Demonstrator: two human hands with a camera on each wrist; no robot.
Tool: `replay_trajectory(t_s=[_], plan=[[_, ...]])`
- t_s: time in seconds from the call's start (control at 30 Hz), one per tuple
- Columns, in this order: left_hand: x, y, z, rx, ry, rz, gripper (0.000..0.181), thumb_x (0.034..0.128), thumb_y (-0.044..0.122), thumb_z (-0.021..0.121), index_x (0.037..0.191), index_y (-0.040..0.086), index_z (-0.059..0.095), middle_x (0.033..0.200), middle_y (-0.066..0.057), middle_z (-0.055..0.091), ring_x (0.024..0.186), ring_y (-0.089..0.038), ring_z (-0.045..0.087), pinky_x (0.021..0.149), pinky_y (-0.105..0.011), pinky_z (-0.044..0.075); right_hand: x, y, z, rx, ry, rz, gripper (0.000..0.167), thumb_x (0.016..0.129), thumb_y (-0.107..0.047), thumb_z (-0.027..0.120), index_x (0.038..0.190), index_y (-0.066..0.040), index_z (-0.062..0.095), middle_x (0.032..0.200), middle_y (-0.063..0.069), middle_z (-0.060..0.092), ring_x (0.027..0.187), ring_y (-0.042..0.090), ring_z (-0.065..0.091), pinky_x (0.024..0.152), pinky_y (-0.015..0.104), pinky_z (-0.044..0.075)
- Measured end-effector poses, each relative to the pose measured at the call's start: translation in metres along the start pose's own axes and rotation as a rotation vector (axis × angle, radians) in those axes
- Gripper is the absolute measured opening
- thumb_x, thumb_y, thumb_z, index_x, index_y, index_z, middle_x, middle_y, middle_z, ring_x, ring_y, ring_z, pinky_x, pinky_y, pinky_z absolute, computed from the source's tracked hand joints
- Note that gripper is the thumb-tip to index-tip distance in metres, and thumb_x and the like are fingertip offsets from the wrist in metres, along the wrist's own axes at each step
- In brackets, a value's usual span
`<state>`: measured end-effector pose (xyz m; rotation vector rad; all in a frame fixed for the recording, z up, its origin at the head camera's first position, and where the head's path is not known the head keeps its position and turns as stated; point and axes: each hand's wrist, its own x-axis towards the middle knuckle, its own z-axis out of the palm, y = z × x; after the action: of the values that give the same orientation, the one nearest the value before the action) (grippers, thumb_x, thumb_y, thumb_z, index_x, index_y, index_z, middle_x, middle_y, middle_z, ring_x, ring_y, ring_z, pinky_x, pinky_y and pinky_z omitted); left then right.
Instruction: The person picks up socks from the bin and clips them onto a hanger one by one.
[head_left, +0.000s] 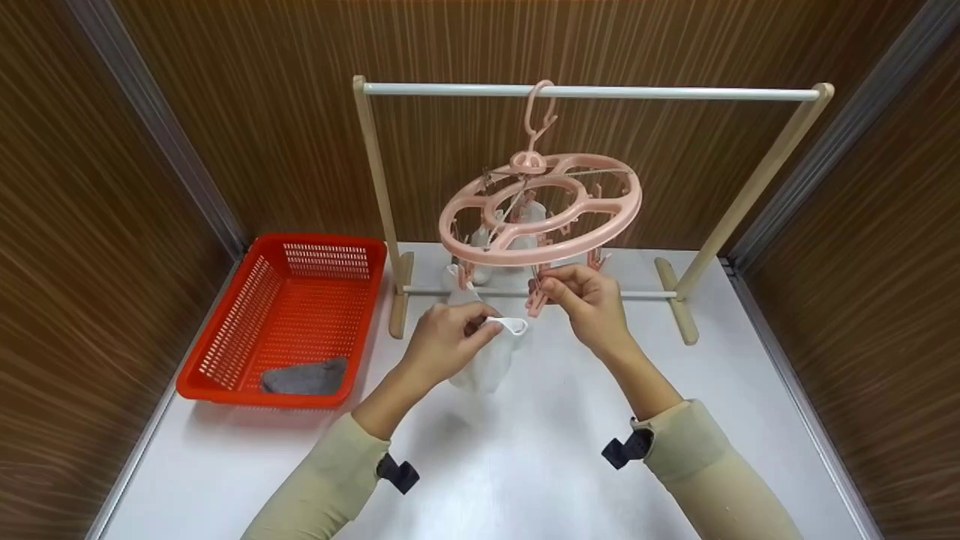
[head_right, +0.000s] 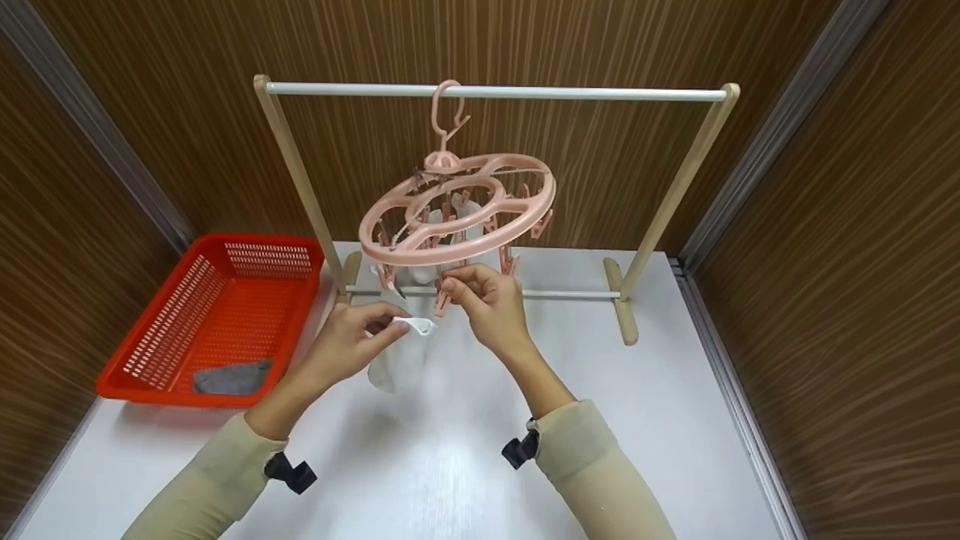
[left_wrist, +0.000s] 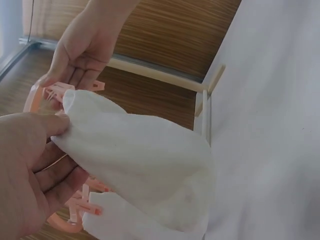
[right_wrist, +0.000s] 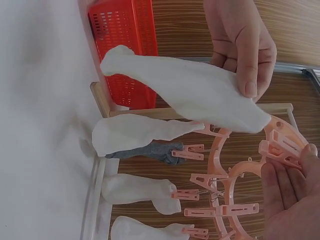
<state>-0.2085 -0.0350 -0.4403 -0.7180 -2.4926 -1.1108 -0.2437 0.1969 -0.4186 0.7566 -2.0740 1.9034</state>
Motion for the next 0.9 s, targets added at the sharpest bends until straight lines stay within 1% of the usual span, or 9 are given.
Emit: replay_trajectory(t_s=[0.17, 0.4, 0.43, 0.5, 0.67, 0.73, 0.9], plan=[[0.004, 0.005, 0.006, 0.03, 0.0, 0.016, 0.011, 0.0922, 0.025, 0.072, 0.093, 0.015, 0.075, 0.071, 0.006, 0.066, 0.065, -0.008, 0.055, 0.06, -0.024, 0.048, 0.001, -0.001, 0.002, 0.006, 0.016, 0.002, 0.011, 0.093, 0.008, 0.061, 0.1, 0.013, 0.068, 0.088, 0.024, 0.073, 0.078, 0.014, 0.074, 0.075, 0.034, 0.061], [0.009, 0.009, 0.011, 0.033, 0.006, -0.004, 0.013, 0.0931, 0.026, 0.07, 0.095, 0.015, 0.076, 0.072, 0.005, 0.066, 0.066, -0.007, 0.055, 0.06, -0.023, 0.049, 0.0, -0.001, 0.004, 0.032, -0.003, -0.004, 0.012, 0.094, 0.003, 0.063, 0.1, 0.011, 0.068, 0.087, 0.02, 0.074, 0.078, 0.017, 0.074, 0.075, 0.038, 0.061], [0.009, 0.01, 0.011, 0.037, 0.01, -0.007, 0.013, 0.0932, 0.027, 0.07, 0.095, 0.015, 0.076, 0.073, 0.005, 0.067, 0.066, -0.007, 0.055, 0.061, -0.023, 0.049, 0.0, -0.001, 0.005, 0.031, -0.004, -0.004, 0.012, 0.093, 0.003, 0.063, 0.1, 0.011, 0.068, 0.087, 0.02, 0.074, 0.078, 0.017, 0.074, 0.075, 0.037, 0.061], [0.009, 0.011, 0.01, 0.04, 0.018, -0.015, 0.014, 0.0933, 0.027, 0.07, 0.095, 0.015, 0.076, 0.074, 0.005, 0.068, 0.066, -0.008, 0.056, 0.062, -0.023, 0.049, -0.001, -0.01, 0.007, 0.028, -0.002, 0.007, 0.011, 0.093, 0.005, 0.063, 0.099, 0.013, 0.067, 0.089, 0.024, 0.073, 0.079, 0.015, 0.074, 0.074, 0.036, 0.061], [0.012, 0.013, 0.011, 0.048, 0.047, -0.007, 0.013, 0.0927, 0.027, 0.071, 0.095, 0.014, 0.076, 0.073, 0.004, 0.067, 0.066, -0.008, 0.056, 0.061, -0.025, 0.049, -0.002, -0.03, 0.012, -0.001, -0.008, 0.03, 0.011, 0.092, 0.011, 0.06, 0.099, 0.017, 0.066, 0.091, 0.034, 0.069, 0.08, 0.011, 0.073, 0.075, 0.031, 0.061], [0.014, 0.014, 0.011, 0.054, 0.058, -0.001, 0.014, 0.0924, 0.027, 0.071, 0.094, 0.015, 0.076, 0.073, 0.005, 0.067, 0.066, -0.008, 0.056, 0.06, -0.025, 0.048, -0.002, -0.03, 0.012, -0.003, -0.016, 0.029, 0.011, 0.092, 0.011, 0.06, 0.1, 0.017, 0.066, 0.092, 0.033, 0.069, 0.08, 0.011, 0.073, 0.076, 0.031, 0.06], [0.016, 0.016, 0.011, 0.057, 0.059, -0.01, 0.017, 0.0928, 0.031, 0.071, 0.095, 0.015, 0.077, 0.073, 0.005, 0.068, 0.066, -0.008, 0.056, 0.06, -0.024, 0.048, -0.002, -0.03, 0.011, -0.023, -0.038, 0.007, 0.011, 0.092, 0.011, 0.061, 0.1, 0.016, 0.066, 0.094, 0.032, 0.07, 0.082, 0.011, 0.073, 0.077, 0.028, 0.06]])
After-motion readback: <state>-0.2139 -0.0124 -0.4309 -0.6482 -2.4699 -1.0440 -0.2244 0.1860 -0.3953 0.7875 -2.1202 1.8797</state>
